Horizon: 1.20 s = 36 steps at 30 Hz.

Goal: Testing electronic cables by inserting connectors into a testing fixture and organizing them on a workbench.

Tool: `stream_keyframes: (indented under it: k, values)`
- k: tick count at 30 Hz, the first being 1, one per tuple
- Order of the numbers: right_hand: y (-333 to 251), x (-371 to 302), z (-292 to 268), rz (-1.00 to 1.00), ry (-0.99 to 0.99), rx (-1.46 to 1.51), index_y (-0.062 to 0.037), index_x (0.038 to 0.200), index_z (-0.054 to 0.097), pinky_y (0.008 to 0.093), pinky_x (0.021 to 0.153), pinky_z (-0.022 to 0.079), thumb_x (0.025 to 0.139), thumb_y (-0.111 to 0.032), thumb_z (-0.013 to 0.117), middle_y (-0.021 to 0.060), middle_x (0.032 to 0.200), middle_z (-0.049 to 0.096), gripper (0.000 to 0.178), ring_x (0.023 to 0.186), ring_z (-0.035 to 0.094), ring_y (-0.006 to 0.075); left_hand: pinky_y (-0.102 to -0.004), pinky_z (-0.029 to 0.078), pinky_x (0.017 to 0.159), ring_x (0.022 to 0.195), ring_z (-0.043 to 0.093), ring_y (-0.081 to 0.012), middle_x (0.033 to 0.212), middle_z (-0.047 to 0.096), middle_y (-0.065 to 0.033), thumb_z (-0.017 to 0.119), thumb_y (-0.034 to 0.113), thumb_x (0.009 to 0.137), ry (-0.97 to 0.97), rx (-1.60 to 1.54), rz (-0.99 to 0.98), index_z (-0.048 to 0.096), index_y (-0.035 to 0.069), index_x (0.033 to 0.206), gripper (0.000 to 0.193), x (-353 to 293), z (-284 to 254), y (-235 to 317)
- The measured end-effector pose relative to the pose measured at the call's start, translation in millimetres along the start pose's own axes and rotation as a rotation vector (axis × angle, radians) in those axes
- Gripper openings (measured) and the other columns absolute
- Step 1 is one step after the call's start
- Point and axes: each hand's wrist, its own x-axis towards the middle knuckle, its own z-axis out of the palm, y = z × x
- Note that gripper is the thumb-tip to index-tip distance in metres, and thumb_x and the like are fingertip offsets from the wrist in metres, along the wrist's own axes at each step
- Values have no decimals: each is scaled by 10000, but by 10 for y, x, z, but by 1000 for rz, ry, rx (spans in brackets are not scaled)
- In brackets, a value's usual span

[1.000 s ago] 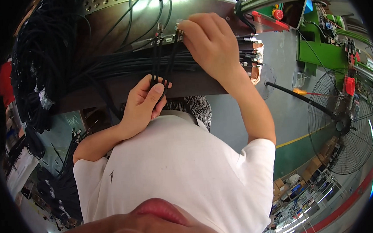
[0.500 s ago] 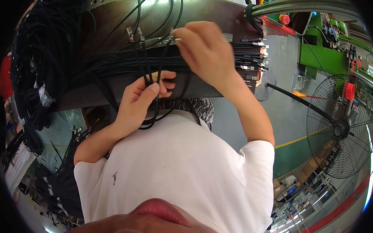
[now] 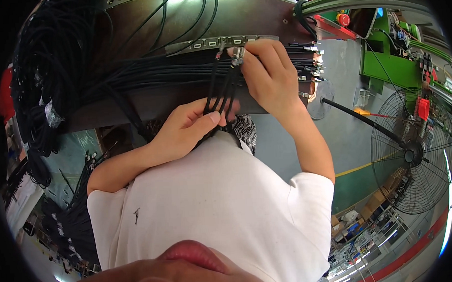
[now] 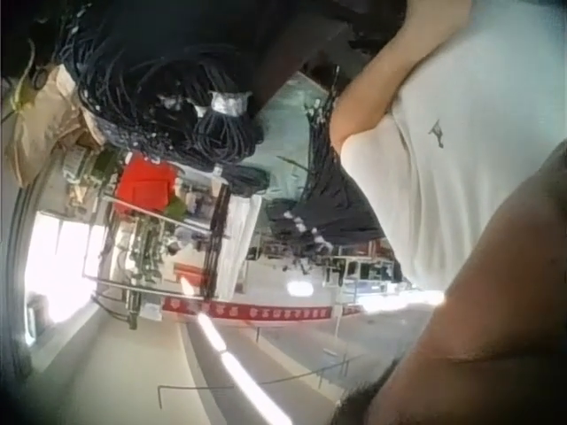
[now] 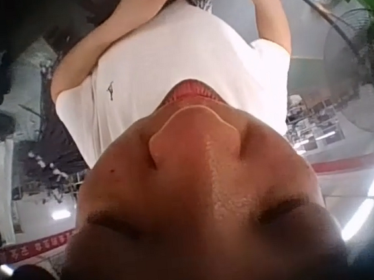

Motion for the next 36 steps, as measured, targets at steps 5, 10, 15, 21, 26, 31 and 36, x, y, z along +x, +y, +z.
stream_keyframes:
  k: [5, 10, 15, 21, 26, 31, 36]
  values:
    - [2, 239, 302, -119, 117, 75, -62, 1044, 677, 344, 730, 533, 731, 15, 704, 56, 871, 658, 323, 828, 646, 241, -291, 500, 889, 957, 604, -139, 1161, 596, -110, 418, 79, 1034, 213, -226, 256, 565, -2, 992, 173, -168, -7, 79]
    - [-37, 294, 442, -14, 155, 222, -77, 964, 666, 344, 737, 525, 778, -16, 721, 47, 849, 676, 203, 822, 662, 237, -297, 526, 655, 689, 599, -167, 930, 625, -152, 417, 195, 1033, 334, -297, 159, 533, 44, 955, 206, -204, -130, 152]
    - [-112, 376, 379, 55, 27, 232, -75, 866, 635, 347, 694, 516, 749, -6, 716, 27, 875, 657, 157, 843, 645, 243, -282, 508, 541, 588, 568, -154, 838, 591, -129, 418, 232, 1027, 227, -546, 108, 507, 52, 942, 219, -172, -155, 143]
    - [-133, 539, 268, 80, -86, 174, -89, 824, 611, 360, 610, 509, 764, -37, 691, 16, 833, 616, 112, 720, 625, 241, -276, 503, 498, 538, 558, -153, 802, 574, -120, 404, 226, 1028, 193, -571, 97, 498, 45, 930, 226, -167, -183, 130]
    - [-123, 551, 243, 84, -176, 127, -58, 880, 629, 349, 625, 520, 764, 5, 717, 32, 932, 651, 159, 744, 655, 271, -267, 507, 502, 545, 564, -143, 803, 575, -117, 407, 215, 1028, 139, -605, 78, 509, 44, 928, 222, -176, -207, 134]
    - [-168, 522, 206, 122, -219, 112, -60, 881, 626, 341, 629, 520, 761, 4, 718, 31, 935, 639, 164, 747, 658, 257, -267, 508, 500, 543, 566, -147, 802, 579, -119, 424, 221, 1026, 125, -631, 76, 519, 39, 927, 228, -152, -215, 104]
    - [-130, 461, 265, 87, -255, -27, -60, 937, 627, 341, 623, 523, 764, -3, 733, 42, 932, 643, 211, 755, 652, 253, -277, 511, 500, 540, 559, -149, 803, 589, -127, 432, 215, 1023, 125, -588, 55, 535, 26, 924, 236, -149, -195, 98]
